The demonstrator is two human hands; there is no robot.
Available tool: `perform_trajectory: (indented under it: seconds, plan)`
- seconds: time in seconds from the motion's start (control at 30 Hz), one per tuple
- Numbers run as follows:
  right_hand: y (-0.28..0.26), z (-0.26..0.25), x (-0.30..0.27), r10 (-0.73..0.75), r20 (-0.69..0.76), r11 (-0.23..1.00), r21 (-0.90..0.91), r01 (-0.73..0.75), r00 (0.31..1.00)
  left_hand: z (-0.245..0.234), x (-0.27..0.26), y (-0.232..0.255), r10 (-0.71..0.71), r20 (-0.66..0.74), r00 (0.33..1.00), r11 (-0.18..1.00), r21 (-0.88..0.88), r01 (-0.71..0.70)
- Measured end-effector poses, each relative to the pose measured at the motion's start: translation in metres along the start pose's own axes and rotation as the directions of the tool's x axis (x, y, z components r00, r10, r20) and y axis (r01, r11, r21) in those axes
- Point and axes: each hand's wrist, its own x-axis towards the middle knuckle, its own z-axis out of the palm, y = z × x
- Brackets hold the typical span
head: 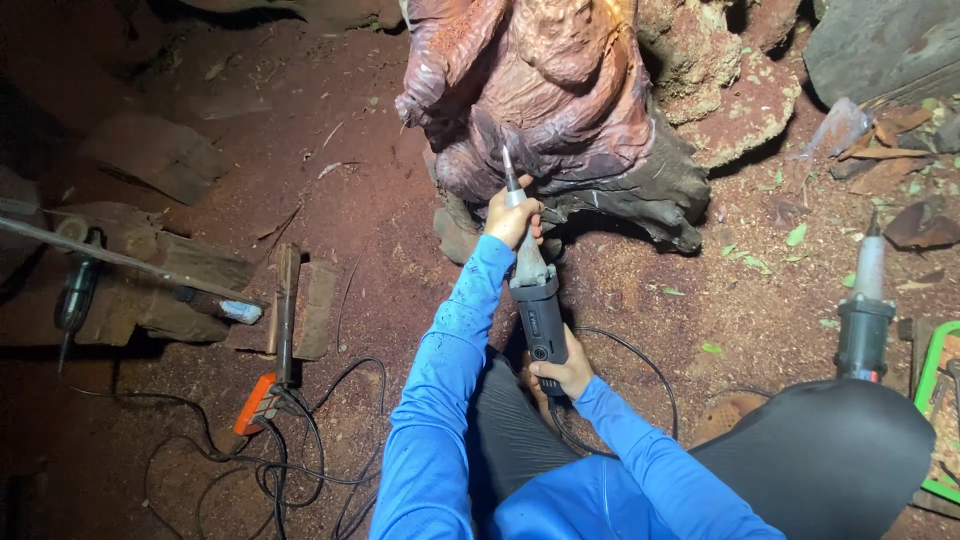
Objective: Using a power rotary tool to carve intricate details and textures into a wooden statue
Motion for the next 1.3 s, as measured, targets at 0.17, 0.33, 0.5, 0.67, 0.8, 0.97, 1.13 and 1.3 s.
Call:
perform_trajectory:
  seconds: [0.17, 0.33, 0.5, 0.67, 0.8, 0.97, 1.13, 1.3]
  plan:
    - [0.000, -0.001, 0.002, 0.000, -0.006, 1.000, -0.011, 0.000, 1.000, 0.000, 0.004, -0.002, -0.007, 0.005, 1.000, 1.000, -0.001, 0.007]
    - [0.005, -0.010, 0.005, -0.033, 0.048, 0.996, 0.084, 0.029, 0.998, 0.006, 0.012, -0.009, -0.007, -0.040, 0.999, 0.999, 0.032, 0.009]
    - [0.006, -0.012, 0.005, -0.039, 0.050, 0.992, 0.125, 0.033, 0.998, 0.010, 0.017, -0.012, -0.014, -0.064, 0.998, 0.998, 0.061, 0.018]
    - [0.001, -0.015, 0.005, -0.038, 0.066, 0.991, 0.134, 0.029, 0.997, 0.014, 0.011, -0.004, -0.018, -0.086, 0.996, 0.997, 0.072, 0.024]
    - [-0.012, -0.007, -0.001, -0.028, 0.067, 0.989, 0.145, 0.018, 0.997, 0.013, 0.019, -0.008, -0.031, -0.097, 0.995, 0.997, 0.068, 0.038]
    - [-0.048, 0.015, -0.020, -0.024, 0.052, 0.990, 0.139, 0.016, 0.998, 0.015, 0.017, -0.006, -0.042, -0.088, 0.995, 0.999, 0.005, 0.042]
    - [-0.095, 0.031, -0.040, 0.137, -0.088, 0.991, 0.013, -0.136, 0.987, 0.018, 0.022, -0.008, -0.086, -0.047, 0.995, 0.984, -0.164, 0.077]
    - [-0.144, 0.039, -0.051, 0.200, -0.159, 0.970, -0.104, -0.218, 0.967, 0.030, 0.018, 0.003, -0.079, 0.001, 0.997, 0.942, -0.327, 0.075]
